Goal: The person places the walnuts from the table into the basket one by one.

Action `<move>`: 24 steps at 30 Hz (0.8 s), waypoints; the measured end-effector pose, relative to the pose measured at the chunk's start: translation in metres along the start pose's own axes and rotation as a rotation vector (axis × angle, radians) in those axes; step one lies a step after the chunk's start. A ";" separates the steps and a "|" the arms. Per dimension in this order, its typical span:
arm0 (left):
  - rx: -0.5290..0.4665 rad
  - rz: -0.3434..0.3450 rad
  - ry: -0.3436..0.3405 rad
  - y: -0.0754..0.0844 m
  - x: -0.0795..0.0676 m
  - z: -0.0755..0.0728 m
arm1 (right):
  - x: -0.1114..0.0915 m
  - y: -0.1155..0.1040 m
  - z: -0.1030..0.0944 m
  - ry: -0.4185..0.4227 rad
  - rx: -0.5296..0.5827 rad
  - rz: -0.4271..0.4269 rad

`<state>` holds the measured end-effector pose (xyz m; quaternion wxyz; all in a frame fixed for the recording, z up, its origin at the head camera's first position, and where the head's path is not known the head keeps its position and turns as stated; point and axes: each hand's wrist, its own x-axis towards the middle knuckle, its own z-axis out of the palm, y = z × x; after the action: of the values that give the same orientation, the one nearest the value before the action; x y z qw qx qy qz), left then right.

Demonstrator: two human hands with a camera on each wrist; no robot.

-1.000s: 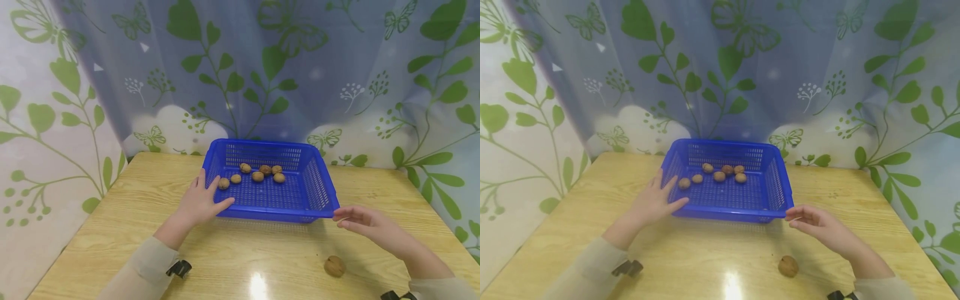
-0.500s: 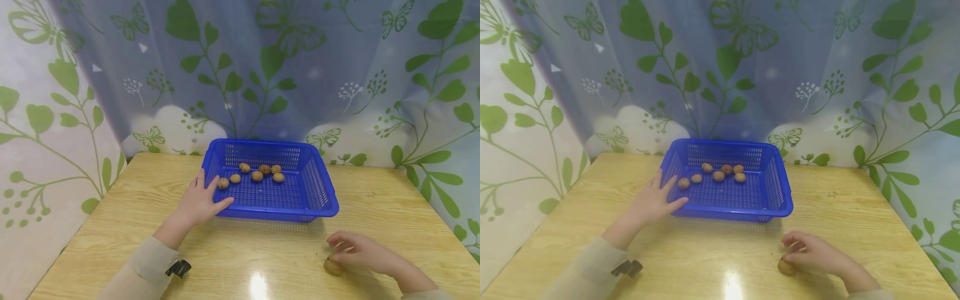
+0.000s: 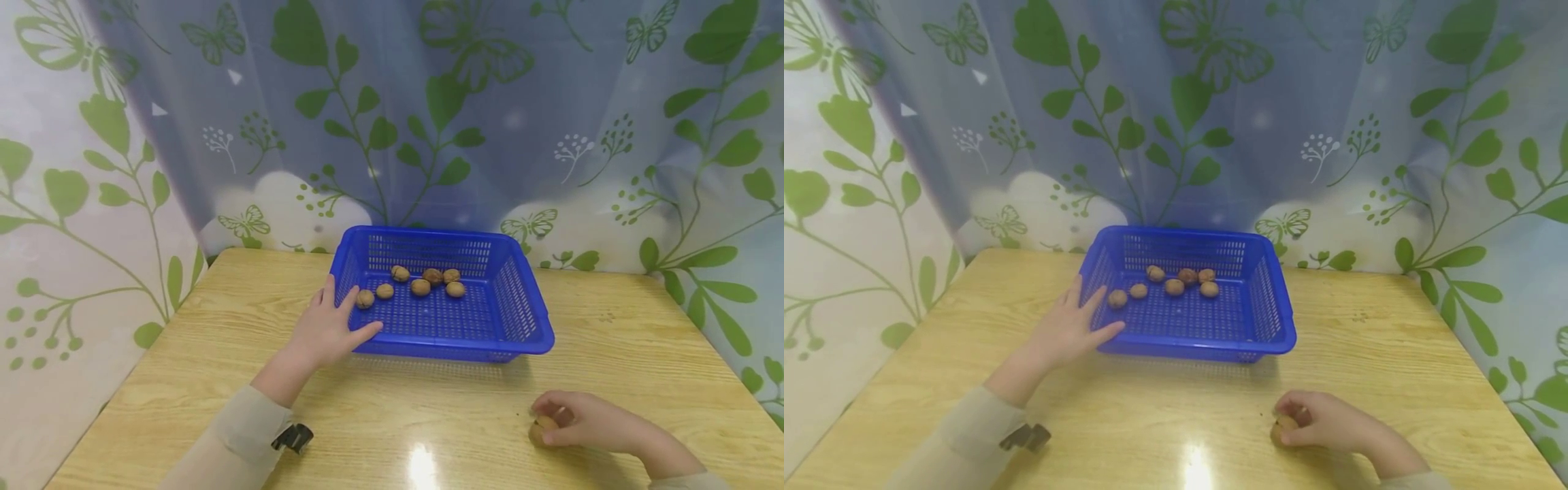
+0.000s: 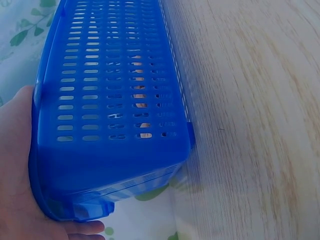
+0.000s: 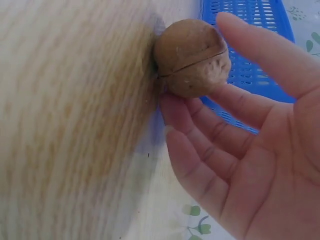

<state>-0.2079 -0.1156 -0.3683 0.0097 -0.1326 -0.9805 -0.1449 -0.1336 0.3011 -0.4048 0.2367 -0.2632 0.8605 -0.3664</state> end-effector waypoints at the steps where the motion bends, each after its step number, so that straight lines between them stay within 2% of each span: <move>1: 0.001 -0.002 -0.001 0.000 0.000 0.000 | 0.000 0.000 0.000 -0.008 0.002 0.003; 8: 0.001 -0.001 -0.003 -0.001 0.000 0.000 | 0.001 0.000 0.000 -0.007 0.007 -0.038; 14: -0.004 -0.002 0.003 -0.001 -0.001 -0.001 | 0.001 -0.006 -0.003 0.062 -0.038 -0.071; 17: -0.005 -0.004 0.001 0.000 -0.001 -0.001 | 0.001 -0.011 -0.008 0.093 -0.043 -0.072; 24: -0.006 -0.003 -0.004 0.000 -0.001 -0.001 | 0.000 -0.030 -0.021 0.158 0.021 -0.035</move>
<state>-0.2068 -0.1161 -0.3675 0.0072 -0.1313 -0.9802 -0.1479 -0.1376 0.2938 -0.3695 0.1645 -0.2458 0.8679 -0.3991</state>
